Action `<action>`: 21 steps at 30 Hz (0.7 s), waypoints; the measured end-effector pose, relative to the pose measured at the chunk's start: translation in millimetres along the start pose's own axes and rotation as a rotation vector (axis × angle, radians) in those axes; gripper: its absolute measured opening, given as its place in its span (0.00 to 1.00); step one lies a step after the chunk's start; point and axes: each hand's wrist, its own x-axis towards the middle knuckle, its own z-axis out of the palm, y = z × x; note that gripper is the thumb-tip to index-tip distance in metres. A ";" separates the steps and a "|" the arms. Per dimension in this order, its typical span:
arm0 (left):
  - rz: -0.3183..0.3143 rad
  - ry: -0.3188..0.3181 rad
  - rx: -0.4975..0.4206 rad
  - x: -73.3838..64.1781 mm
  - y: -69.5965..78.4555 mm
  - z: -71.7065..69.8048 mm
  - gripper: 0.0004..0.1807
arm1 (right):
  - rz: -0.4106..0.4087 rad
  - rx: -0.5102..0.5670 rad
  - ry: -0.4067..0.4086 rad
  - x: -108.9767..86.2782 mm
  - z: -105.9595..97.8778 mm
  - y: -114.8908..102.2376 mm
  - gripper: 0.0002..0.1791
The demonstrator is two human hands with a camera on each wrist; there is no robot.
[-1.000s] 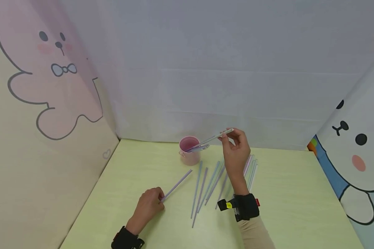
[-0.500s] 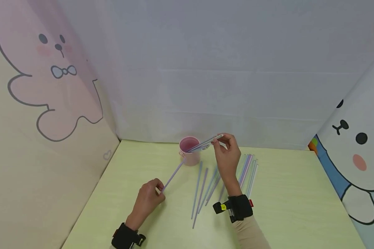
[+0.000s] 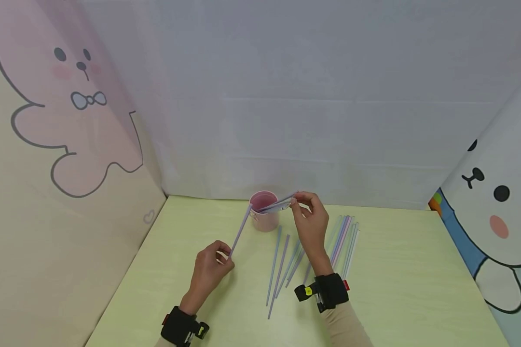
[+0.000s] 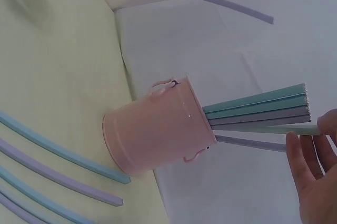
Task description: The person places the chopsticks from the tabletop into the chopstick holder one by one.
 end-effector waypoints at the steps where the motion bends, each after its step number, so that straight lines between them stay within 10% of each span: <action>1: 0.004 0.011 -0.008 0.5 0.5 -0.3 0.12 | -0.001 0.000 0.000 -0.4 -0.1 0.3 0.11; 21: 0.076 0.076 -0.159 6.5 5.1 1.5 0.16 | -0.021 -0.056 0.028 -11.0 -20.8 1.4 0.10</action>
